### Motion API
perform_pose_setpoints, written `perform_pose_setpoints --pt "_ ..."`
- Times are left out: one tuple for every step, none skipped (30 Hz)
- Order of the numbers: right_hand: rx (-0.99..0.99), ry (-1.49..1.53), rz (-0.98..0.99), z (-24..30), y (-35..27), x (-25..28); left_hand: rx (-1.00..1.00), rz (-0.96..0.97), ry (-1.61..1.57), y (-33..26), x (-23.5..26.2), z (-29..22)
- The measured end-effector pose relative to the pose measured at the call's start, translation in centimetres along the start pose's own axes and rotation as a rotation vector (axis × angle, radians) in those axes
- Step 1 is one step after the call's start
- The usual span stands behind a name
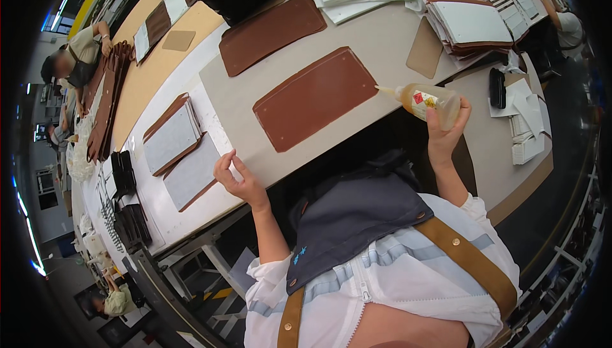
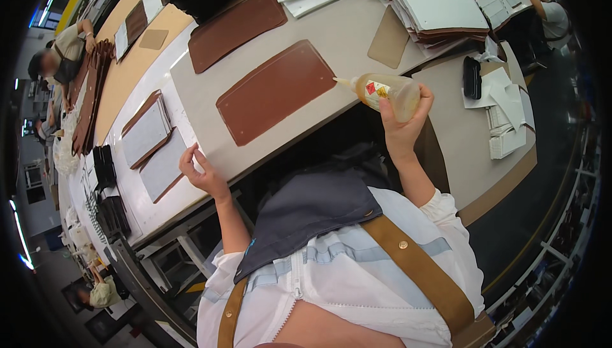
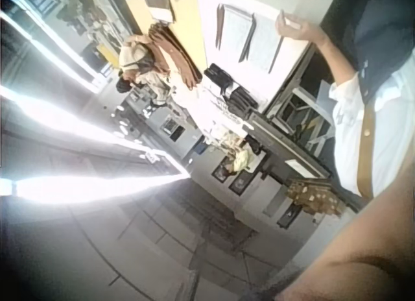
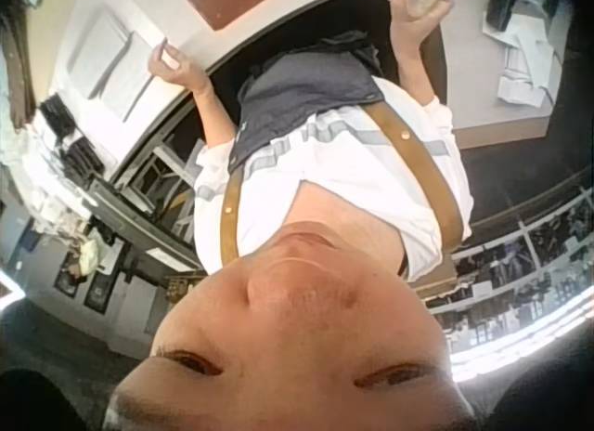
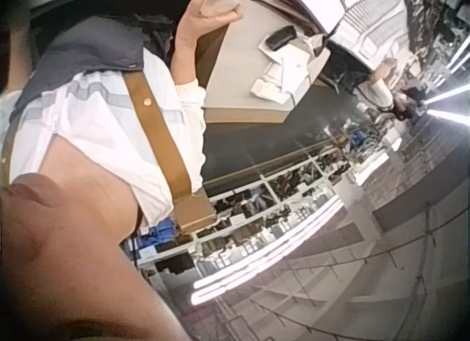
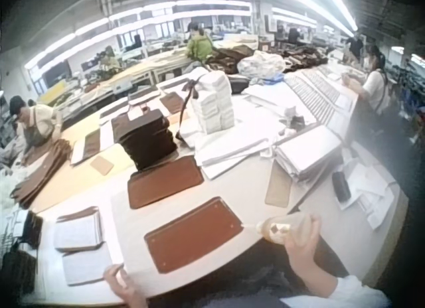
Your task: The person applies glue from a squeeze bottle onto brown leather pieces and then places white fabric pieces on top, pressing them down to adhere. The process is repeated for multiple units on a workbench.
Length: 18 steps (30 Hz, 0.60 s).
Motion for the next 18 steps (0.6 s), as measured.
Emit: perform_pose_setpoints --pt "0.017 -0.025 0.004 0.0 -0.1 0.0 -0.002 0.002 0.002 0.0 0.0 0.0" --pt "0.031 0.013 0.018 0.1 -0.2 -0.2 -0.004 0.004 0.004 0.0 0.0 0.0" --pt "0.045 0.053 0.033 0.3 -0.4 -0.4 -0.002 0.004 0.002 0.0 0.0 0.0" --pt "0.059 0.093 0.048 0.5 -0.6 -0.6 0.0 0.004 -0.001 0.0 0.0 -0.1" --pt "0.074 0.095 0.057 0.8 -0.8 -0.8 0.002 0.003 -0.002 0.0 0.0 -0.2" --pt "0.089 0.097 0.066 1.0 -1.1 -1.1 0.003 0.003 -0.004 0.0 0.0 -0.2" --pt "0.104 0.099 0.077 1.2 -1.4 -1.3 0.004 0.002 -0.004 0.0 0.0 -0.2" --pt "0.119 0.112 0.092 1.5 -1.6 -1.5 0.005 0.001 -0.005 0.0 0.0 -0.2" --pt "0.135 0.124 0.108 1.9 -1.9 -1.7 0.005 0.002 -0.006 0.1 0.0 -0.2" --pt "0.15 0.137 0.125 2.2 -2.2 -2.0 0.005 0.002 -0.008 0.1 0.0 -0.2" --pt "0.164 0.148 0.141 2.5 -2.5 -2.2 0.004 0.002 -0.008 0.1 -0.1 -0.1" --pt "0.179 0.162 0.159 2.7 -2.8 -2.5 0.004 0.0 -0.009 0.1 0.0 -0.1" --pt "0.194 0.176 0.177 2.9 -3.0 -2.8 0.005 -0.003 -0.009 0.0 0.0 -0.1" --pt "0.214 0.19 0.196 3.1 -3.3 -3.1 0.005 -0.006 -0.008 0.0 0.0 -0.2" --pt "0.233 0.206 0.217 3.3 -3.6 -3.5 0.015 -0.012 -0.028 0.0 0.0 -0.2" --pt "0.253 0.223 0.239 3.5 -3.9 -3.8 0.025 -0.018 -0.048 0.1 0.0 -0.2" --pt "0.267 0.228 0.261 3.8 -4.2 -4.0 0.035 -0.025 -0.068 0.1 0.0 -0.3" --pt "0.282 0.236 0.285 4.1 -4.4 -4.2 0.034 -0.025 -0.066 0.1 0.0 -0.3"
Point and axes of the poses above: each hand's wrist, its own y-axis towards the middle knuckle, its own x-axis out of the back of the hand, z = x × y, the point moved 4 cm from there along y, towards the middle knuckle, and after that the axes turned 15 degrees about -y, right-handed, at the moved point
